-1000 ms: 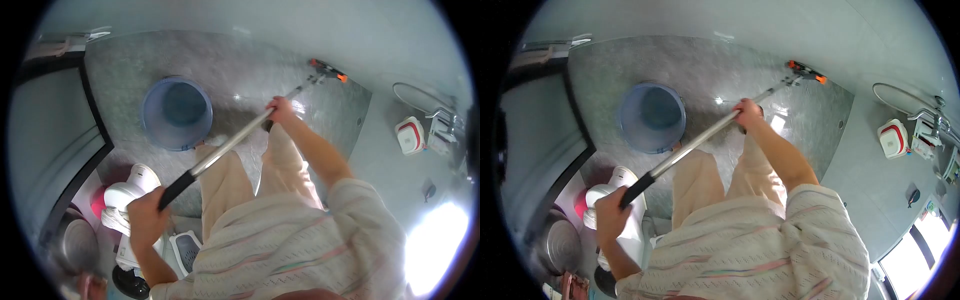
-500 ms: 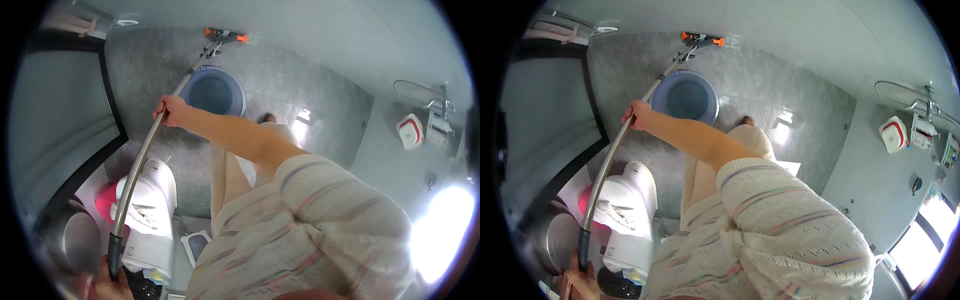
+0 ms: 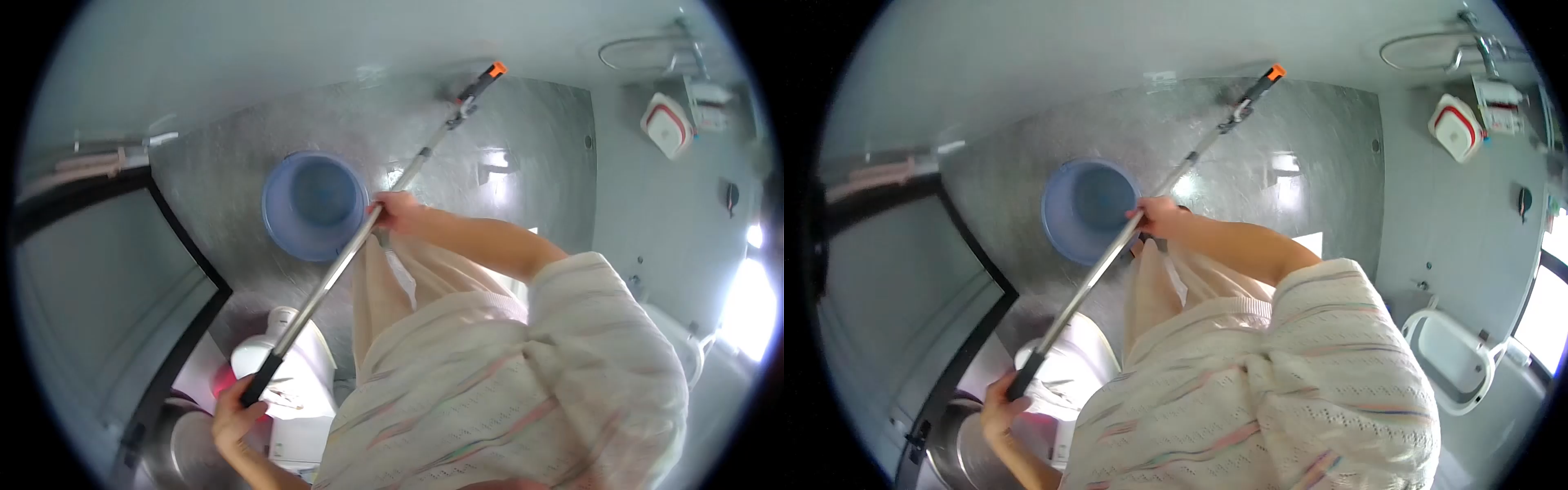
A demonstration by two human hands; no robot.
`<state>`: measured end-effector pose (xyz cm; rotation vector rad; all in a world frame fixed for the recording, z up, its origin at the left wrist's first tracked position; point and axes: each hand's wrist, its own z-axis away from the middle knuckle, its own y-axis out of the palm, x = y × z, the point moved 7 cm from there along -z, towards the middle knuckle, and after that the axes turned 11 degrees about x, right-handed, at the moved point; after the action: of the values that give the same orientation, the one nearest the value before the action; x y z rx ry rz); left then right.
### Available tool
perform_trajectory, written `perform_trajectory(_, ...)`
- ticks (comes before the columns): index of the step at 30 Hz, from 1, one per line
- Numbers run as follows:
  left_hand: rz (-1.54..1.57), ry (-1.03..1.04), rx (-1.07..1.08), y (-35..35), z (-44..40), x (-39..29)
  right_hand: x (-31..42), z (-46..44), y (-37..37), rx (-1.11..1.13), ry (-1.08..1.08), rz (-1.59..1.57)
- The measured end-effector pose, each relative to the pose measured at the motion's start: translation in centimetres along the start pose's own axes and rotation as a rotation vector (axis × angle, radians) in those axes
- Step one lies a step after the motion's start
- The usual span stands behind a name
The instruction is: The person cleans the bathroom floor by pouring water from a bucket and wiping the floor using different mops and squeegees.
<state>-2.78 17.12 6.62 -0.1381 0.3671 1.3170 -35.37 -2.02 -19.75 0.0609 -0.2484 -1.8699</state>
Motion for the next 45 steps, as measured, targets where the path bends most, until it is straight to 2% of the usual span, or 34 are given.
perform_trajectory(1,-0.011,-0.021,0.137,3.3,-2.4,-1.5,2.1,-0.2,-4.6,-0.044,-0.027,-0.029)
perform_trajectory(2,0.155,-0.018,0.225,6.0,-4.5,-2.5,3.3,-1.8,-9.0,-0.088,-0.053,-0.059)
perform_trajectory(4,0.076,-0.128,0.407,7.5,-9.1,-4.3,6.0,-3.0,-13.9,-0.170,-0.141,0.039)
perform_trajectory(5,0.251,-0.136,0.489,8.0,-11.1,-6.0,7.5,-1.2,-13.8,-0.269,-0.216,-0.057)
perform_trajectory(6,0.300,-0.147,0.586,7.9,-12.7,-7.7,8.1,-0.8,-13.2,-0.308,-0.222,-0.033)
perform_trajectory(9,0.495,-0.156,0.760,6.8,-17.6,-10.5,6.8,-2.3,-8.6,-0.261,-0.293,-0.162)
perform_trajectory(11,0.368,-0.175,0.747,5.2,-19.1,-11.4,4.8,-5.0,-6.9,-0.304,-0.297,-0.206)
perform_trajectory(13,0.425,-0.178,0.764,2.8,-18.5,-10.6,3.2,-6.2,-6.1,-0.277,-0.318,-0.179)
perform_trajectory(14,0.454,-0.180,0.772,1.5,-18.0,-9.9,3.4,-3.8,-3.2,-0.283,-0.259,-0.048)
perform_trajectory(15,0.385,-0.199,0.725,-0.6,-17.3,-9.1,2.2,-4.9,-1.6,-0.177,-0.359,-0.006)
perform_trajectory(16,0.340,-0.204,0.676,-2.6,-16.3,-8.0,0.1,-4.9,0.8,-0.197,-0.281,-0.061)
perform_trajectory(18,0.237,-0.252,0.592,-8.9,-15.5,-3.3,-6.4,-8.1,5.8,-0.160,-0.262,-0.028)
perform_trajectory(19,0.178,-0.301,0.554,-13.2,-14.9,0.2,-9.9,-8.7,9.3,-0.072,-0.207,-0.123)
perform_trajectory(20,0.140,-0.328,0.515,-17.3,-13.8,2.5,-11.9,-7.3,13.6,-0.037,-0.204,0.001)
perform_trajectory(21,0.144,-0.339,0.471,-21.4,-11.8,4.3,-14.9,-7.9,17.1,0.161,-0.052,0.194)
perform_trajectory(24,0.145,-0.372,0.400,-29.1,-7.2,4.8,-20.9,-9.3,26.3,0.336,0.035,-0.135)
perform_trajectory(27,0.175,-0.340,0.254,-30.9,-8.0,3.0,-19.2,-10.5,27.4,0.318,-0.001,-0.150)
perform_trajectory(30,0.053,-0.302,0.475,-25.2,-9.2,-1.4,-15.2,-9.2,23.4,0.294,-0.136,-0.166)
perform_trajectory(32,0.064,-0.299,0.556,-19.7,-11.4,-3.9,-11.5,-8.4,18.0,0.199,-0.228,-0.215)
perform_trajectory(33,0.070,-0.298,0.596,-16.6,-13.0,-5.2,-9.1,-7.6,14.4,0.128,-0.280,-0.138)
perform_trajectory(35,0.172,-0.275,0.608,-9.0,-16.5,-7.7,-4.4,-7.3,7.1,0.003,-0.362,-0.235)
perform_trajectory(37,0.239,-0.258,0.736,-0.7,-21.3,-10.4,0.0,-7.1,0.3,-0.084,-0.431,-0.370)
perform_trajectory(38,0.178,-0.240,0.711,4.1,-23.6,-12.7,2.2,-6.2,-2.5,-0.127,-0.406,-0.310)
perform_trajectory(39,0.177,-0.187,0.798,8.7,-27.2,-14.5,3.9,-4.2,-4.2,-0.143,-0.438,-0.330)
perform_trajectory(41,0.220,-0.187,0.750,18.8,-33.2,-18.6,6.2,0.2,-7.3,-0.179,-0.490,-0.377)
perform_trajectory(42,0.172,-0.031,0.940,24.8,-35.6,-21.4,7.2,0.6,-10.1,-0.132,-0.600,-0.379)
perform_trajectory(43,0.097,0.049,0.787,29.6,-38.1,-23.0,8.1,1.5,-13.4,-0.085,-0.710,-0.380)
perform_trajectory(44,-0.071,0.125,0.779,33.6,-38.5,-24.9,9.1,3.5,-16.9,-0.117,-0.694,-0.477)
perform_trajectory(45,-0.299,0.203,0.873,37.1,-37.1,-26.7,10.0,5.8,-20.5,-0.148,-0.675,-0.573)
